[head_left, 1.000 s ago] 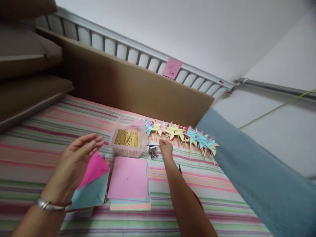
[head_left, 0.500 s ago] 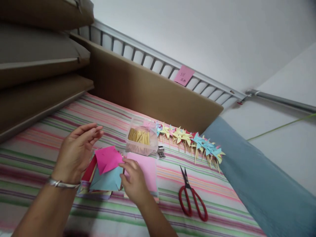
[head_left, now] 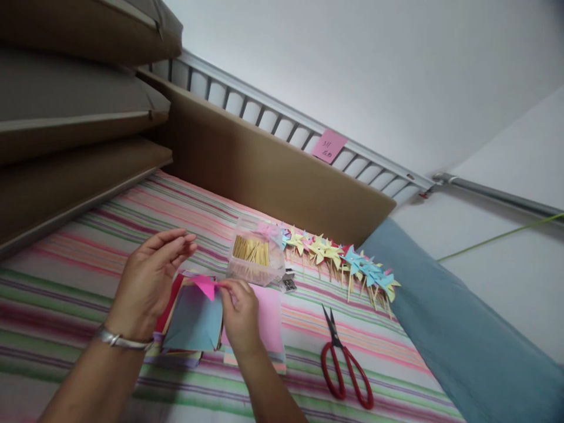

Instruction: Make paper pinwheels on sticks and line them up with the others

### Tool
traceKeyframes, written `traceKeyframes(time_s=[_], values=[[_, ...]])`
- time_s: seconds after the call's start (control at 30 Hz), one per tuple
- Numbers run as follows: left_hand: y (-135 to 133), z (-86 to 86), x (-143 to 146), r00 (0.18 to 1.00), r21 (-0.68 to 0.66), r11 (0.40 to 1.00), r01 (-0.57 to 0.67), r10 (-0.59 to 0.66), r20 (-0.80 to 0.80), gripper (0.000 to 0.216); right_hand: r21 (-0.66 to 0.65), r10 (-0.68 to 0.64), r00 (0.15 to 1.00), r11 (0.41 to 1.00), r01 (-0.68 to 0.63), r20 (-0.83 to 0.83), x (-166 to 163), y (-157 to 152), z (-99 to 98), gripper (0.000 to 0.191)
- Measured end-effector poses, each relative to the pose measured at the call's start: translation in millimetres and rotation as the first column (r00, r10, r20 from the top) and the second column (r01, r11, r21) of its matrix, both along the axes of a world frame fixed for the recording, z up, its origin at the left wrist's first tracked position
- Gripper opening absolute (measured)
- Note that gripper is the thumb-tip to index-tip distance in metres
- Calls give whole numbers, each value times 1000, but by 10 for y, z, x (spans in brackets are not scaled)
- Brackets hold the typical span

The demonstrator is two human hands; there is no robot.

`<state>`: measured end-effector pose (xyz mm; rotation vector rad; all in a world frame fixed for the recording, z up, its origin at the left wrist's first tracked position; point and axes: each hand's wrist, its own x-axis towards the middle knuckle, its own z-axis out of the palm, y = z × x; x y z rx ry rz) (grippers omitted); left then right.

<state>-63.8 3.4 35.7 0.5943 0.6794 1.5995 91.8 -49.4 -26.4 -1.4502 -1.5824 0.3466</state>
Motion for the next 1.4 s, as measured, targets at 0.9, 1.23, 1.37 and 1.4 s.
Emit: traceKeyframes(time_s=[0.9, 1.23, 1.37, 1.4], values=[[-370, -296, 1099, 522, -190, 639, 746, -737, -430, 19, -180, -212, 384, 977, 118, -899, 1221, -434, 30, 30], [-403, -369, 1126, 493, -358, 557, 749, -830, -260, 29, -121, -248, 722, 967, 223, -646, 1147, -445, 58, 15], [-405, -342, 1123, 512, -374, 470, 800, -859, 15, 36, 78, -168, 926, 976, 205, -337, 1099, -487, 88, 18], [-409, -335, 1127, 514, -357, 461, 812, -856, 63, 35, 125, -145, 961, 976, 178, -237, 1083, -499, 87, 22]])
